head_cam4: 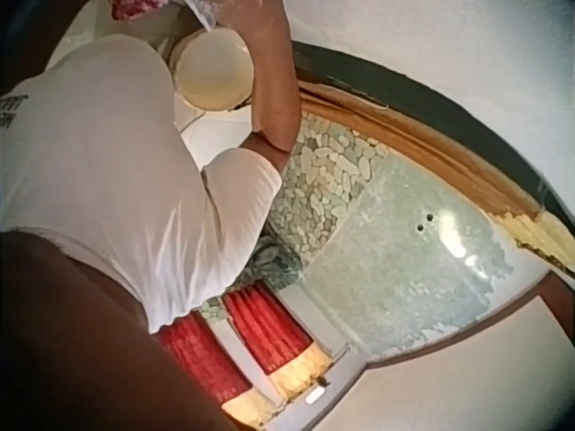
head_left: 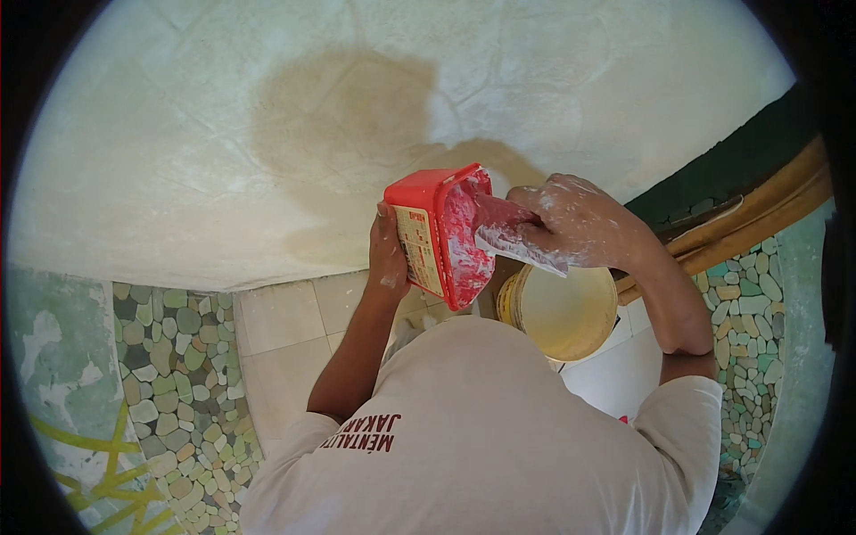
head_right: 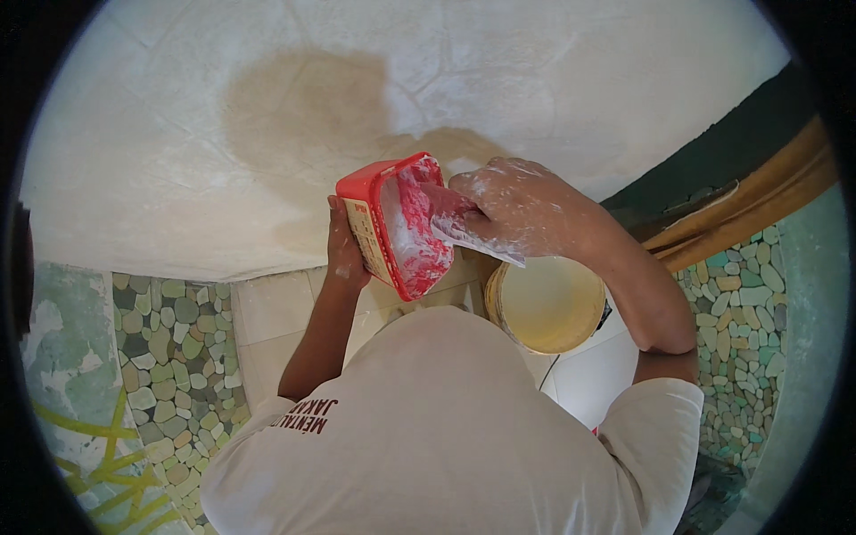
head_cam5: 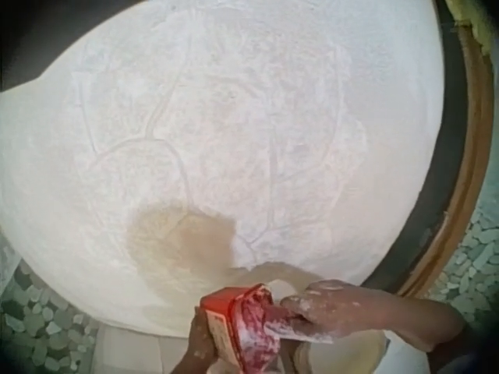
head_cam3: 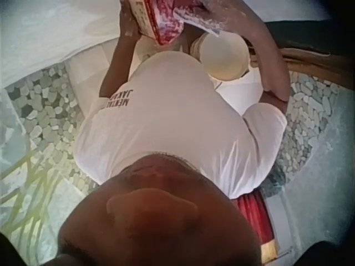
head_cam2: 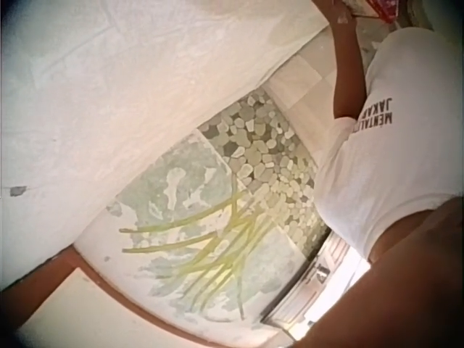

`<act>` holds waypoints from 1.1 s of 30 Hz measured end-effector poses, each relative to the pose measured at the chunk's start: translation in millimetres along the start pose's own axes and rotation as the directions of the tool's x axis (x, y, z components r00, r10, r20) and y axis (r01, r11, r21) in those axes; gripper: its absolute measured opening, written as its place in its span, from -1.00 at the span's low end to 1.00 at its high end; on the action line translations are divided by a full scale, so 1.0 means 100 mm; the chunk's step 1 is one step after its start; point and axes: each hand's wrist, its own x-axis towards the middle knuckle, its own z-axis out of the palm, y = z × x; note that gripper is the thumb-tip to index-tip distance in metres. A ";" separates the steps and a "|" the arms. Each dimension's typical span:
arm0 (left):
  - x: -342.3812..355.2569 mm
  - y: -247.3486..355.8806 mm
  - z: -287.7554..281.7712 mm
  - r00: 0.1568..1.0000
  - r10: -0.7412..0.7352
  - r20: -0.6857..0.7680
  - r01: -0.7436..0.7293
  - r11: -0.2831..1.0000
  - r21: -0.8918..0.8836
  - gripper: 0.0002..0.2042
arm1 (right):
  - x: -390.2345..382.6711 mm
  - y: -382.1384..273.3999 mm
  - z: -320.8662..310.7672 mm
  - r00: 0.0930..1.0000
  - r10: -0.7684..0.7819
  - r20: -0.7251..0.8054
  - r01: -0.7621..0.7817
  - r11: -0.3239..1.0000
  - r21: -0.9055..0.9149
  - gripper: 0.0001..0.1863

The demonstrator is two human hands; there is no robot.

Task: Applying white putty to a wall using a plastic scraper.

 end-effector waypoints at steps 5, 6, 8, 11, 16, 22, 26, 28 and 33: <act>0.01 -0.11 -0.10 0.994 0.072 0.083 -0.070 0.997 -0.031 -0.24 | -0.01 0.08 0.15 0.995 -0.055 -0.087 0.061 0.996 0.068 -0.82; 0.00 -0.12 -0.07 0.996 0.090 0.018 -0.088 0.993 -0.078 -0.25 | -0.02 0.09 0.17 0.990 -0.086 -0.112 0.096 0.992 0.078 -0.81; -0.02 -0.13 -0.06 0.994 0.099 -0.045 -0.104 0.988 -0.119 -0.26 | -0.03 0.10 0.19 0.990 -0.065 -0.127 0.077 0.993 0.094 -0.81; -0.03 -0.11 -0.15 0.992 0.107 -0.071 -0.117 0.981 -0.153 -0.24 | -0.03 0.05 0.19 0.991 -0.031 -0.128 0.048 0.990 0.131 -0.82; -0.09 -0.05 -0.22 0.991 0.128 -0.030 -0.131 0.967 -0.219 -0.16 | 0.01 0.08 0.24 0.994 -0.021 -0.110 0.049 0.964 0.260 -0.80; -0.11 -0.03 -0.24 0.984 0.179 0.011 -0.173 0.962 -0.210 -0.15 | 0.04 0.09 0.31 0.998 0.064 0.011 -0.063 0.906 0.419 -0.79; -0.15 0.01 -0.16 0.983 0.183 0.009 -0.178 0.964 -0.198 -0.13 | 0.04 0.11 0.32 0.999 0.027 0.034 -0.040 0.881 0.472 -0.81; -0.14 0.00 -0.14 0.976 0.217 -0.024 -0.218 0.959 -0.181 -0.11 | 0.03 0.11 0.35 0.999 0.021 0.028 -0.032 0.876 0.482 -0.81; -0.11 -0.15 -0.40 0.962 0.267 0.061 -0.226 0.900 -0.372 -0.14 | -0.12 -0.14 0.28 0.986 0.035 -0.162 0.043 0.891 0.452 -0.83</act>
